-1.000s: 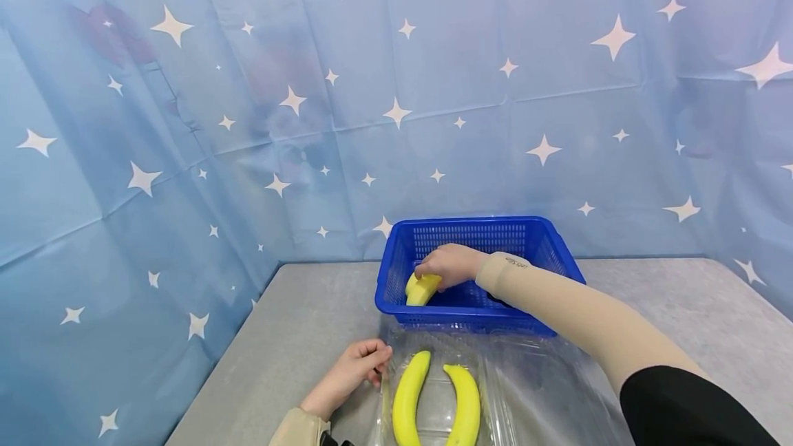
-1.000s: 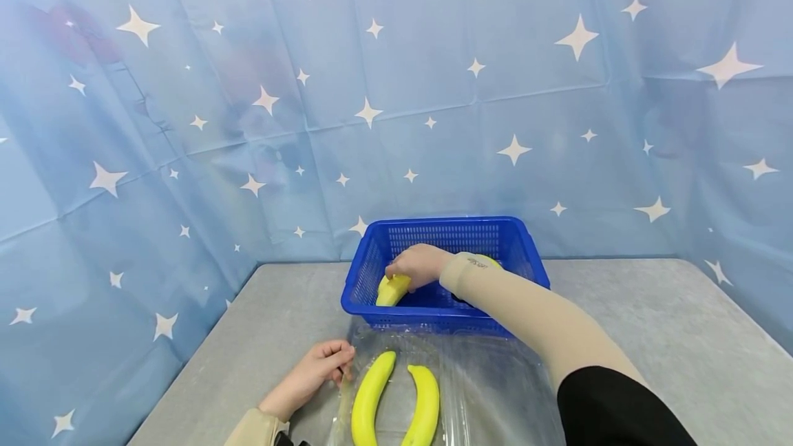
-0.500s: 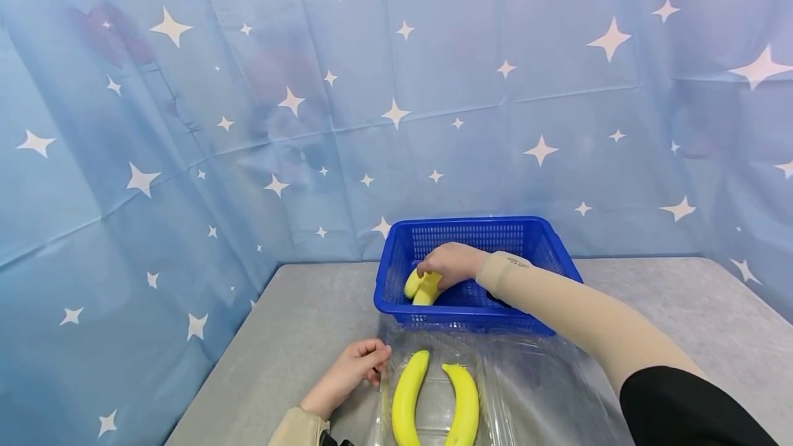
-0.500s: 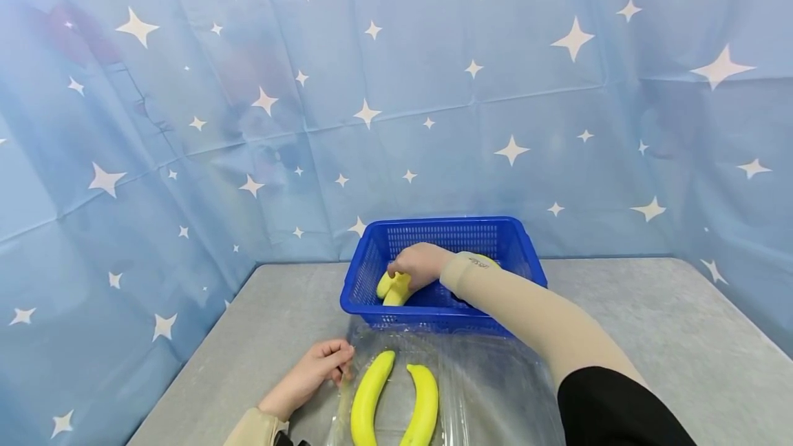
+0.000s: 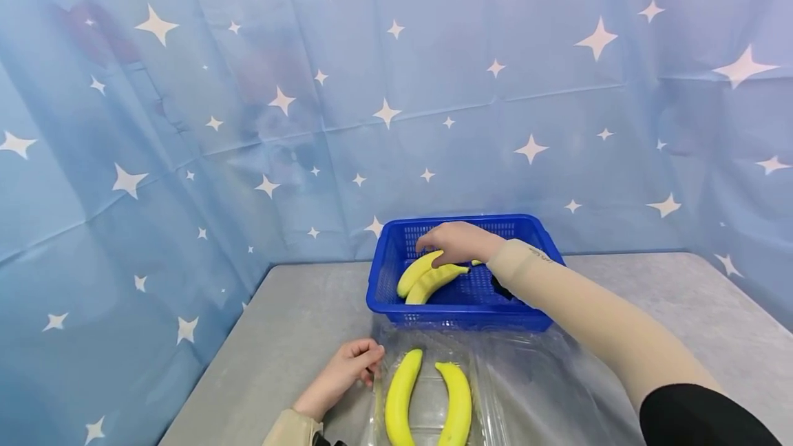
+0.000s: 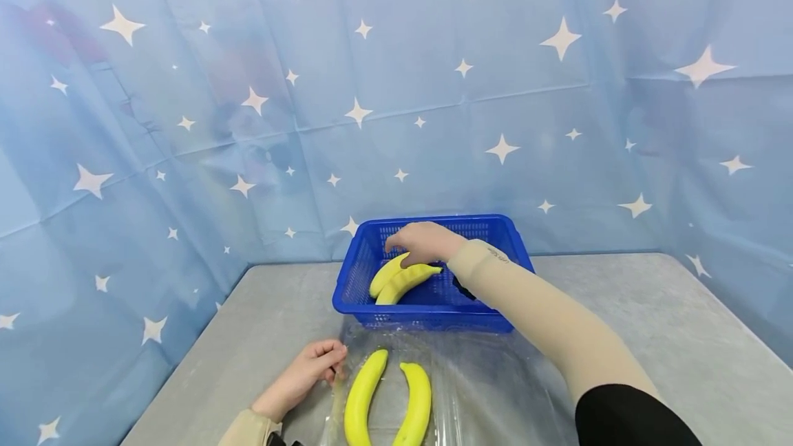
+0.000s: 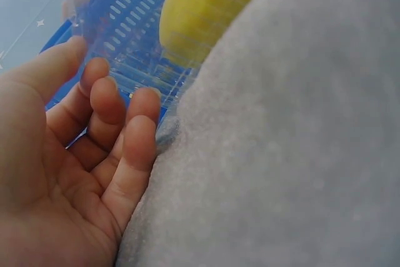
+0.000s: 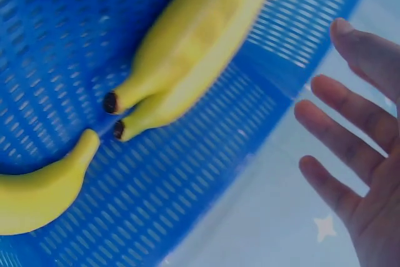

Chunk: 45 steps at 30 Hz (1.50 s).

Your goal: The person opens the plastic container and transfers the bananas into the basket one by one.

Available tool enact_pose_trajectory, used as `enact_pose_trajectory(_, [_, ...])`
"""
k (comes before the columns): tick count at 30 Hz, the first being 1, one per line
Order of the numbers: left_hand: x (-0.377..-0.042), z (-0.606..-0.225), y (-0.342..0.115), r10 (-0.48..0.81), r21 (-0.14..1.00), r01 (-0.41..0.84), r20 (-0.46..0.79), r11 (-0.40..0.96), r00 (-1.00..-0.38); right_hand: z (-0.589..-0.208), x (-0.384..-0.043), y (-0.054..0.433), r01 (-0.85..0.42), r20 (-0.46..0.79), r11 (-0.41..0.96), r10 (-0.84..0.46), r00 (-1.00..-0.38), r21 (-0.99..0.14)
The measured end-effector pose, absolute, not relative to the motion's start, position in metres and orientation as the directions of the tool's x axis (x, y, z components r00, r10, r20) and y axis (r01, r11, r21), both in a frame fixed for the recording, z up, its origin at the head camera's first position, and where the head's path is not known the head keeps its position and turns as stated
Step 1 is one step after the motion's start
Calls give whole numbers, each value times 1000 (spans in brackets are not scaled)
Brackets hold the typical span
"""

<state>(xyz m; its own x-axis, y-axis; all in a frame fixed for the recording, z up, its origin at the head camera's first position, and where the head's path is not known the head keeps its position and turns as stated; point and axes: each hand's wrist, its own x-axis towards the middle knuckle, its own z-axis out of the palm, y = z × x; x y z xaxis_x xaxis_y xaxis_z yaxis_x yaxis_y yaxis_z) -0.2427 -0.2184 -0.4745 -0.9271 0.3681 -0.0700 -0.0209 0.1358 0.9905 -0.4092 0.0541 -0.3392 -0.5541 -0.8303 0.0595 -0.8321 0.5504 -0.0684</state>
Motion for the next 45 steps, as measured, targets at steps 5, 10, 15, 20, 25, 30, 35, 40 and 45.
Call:
enact_pose_trajectory(5, [-240, -477, -221, 371, 991, -28, -75, 132, -926, -327, -394, 62, -808, 82, 571, -807, -585, -148])
enact_pose_trajectory(10, [-240, -478, -220, 372, 990, -25, -75, 138, -925, -317, -368, 74, -806, 131, 551, -802, -583, -218])
enact_pose_trajectory(15, [-238, -477, -220, 356, 989, -39, -88, 143, -930, -313, -335, 85, -832, 197, 461, -825, -530, -309])
enact_pose_trajectory(20, [-237, -477, -219, 352, 990, -39, -86, 139, -932, -319, -301, 95, -887, 272, 328, -866, -420, -326])
enact_pose_trajectory(25, [-238, -475, -219, 341, 988, -49, -96, 144, -935, -332, -272, 99, -932, 322, 206, -898, -301, -297])
enact_pose_trajectory(30, [-239, -474, -218, 339, 988, -38, -88, 151, -937, -352, -249, 98, -920, 288, 180, -914, -288, -347])
enact_pose_trajectory(35, [-240, -474, -217, 346, 988, -37, -87, 149, -934, -373, -239, 97, -905, 254, 134, -934, -251, -404])
enact_pose_trajectory(40, [-241, -474, -215, 350, 988, -39, -90, 150, -932, -390, -236, 96, -890, 217, 122, -947, -237, -439])
enact_pose_trajectory(45, [-240, -474, -217, 346, 989, -49, -96, 143, -934, -399, -234, 96, -892, 155, 165, -956, -250, -422])
